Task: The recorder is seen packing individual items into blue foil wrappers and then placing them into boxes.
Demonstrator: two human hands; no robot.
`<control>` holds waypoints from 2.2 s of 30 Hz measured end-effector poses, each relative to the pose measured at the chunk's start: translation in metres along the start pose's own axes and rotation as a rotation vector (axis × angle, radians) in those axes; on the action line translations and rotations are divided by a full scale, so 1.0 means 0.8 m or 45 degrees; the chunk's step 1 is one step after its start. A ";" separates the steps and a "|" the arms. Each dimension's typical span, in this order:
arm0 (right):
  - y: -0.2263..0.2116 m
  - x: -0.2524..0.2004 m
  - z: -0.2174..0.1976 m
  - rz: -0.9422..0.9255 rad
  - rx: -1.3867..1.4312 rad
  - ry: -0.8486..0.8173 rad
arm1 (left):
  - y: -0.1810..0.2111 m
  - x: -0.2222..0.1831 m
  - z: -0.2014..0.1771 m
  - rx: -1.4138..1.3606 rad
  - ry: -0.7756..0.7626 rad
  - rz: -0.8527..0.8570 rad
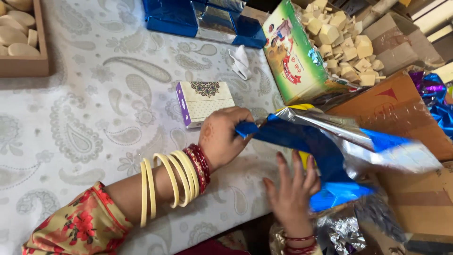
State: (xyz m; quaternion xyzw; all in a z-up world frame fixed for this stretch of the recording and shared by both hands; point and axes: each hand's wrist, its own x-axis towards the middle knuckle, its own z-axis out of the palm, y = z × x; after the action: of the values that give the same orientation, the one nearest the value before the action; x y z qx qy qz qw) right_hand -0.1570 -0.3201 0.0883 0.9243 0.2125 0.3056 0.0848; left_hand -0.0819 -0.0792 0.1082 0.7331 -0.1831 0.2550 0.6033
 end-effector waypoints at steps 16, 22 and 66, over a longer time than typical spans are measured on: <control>0.036 0.029 -0.054 0.168 0.484 0.121 | -0.059 0.084 -0.146 0.406 0.369 -0.492; -0.008 0.143 -0.028 -0.187 0.758 0.182 | -0.079 0.090 -0.158 0.356 0.286 -0.137; -0.023 0.229 0.226 0.383 1.239 -0.396 | -0.177 0.051 -0.122 0.992 -0.332 0.035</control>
State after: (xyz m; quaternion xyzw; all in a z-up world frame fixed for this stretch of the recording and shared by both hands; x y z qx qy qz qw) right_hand 0.0776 -0.2270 0.0351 0.9114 0.1795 0.0398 -0.3680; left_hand 0.0172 0.0470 0.0342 0.9303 -0.1575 0.2185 0.2489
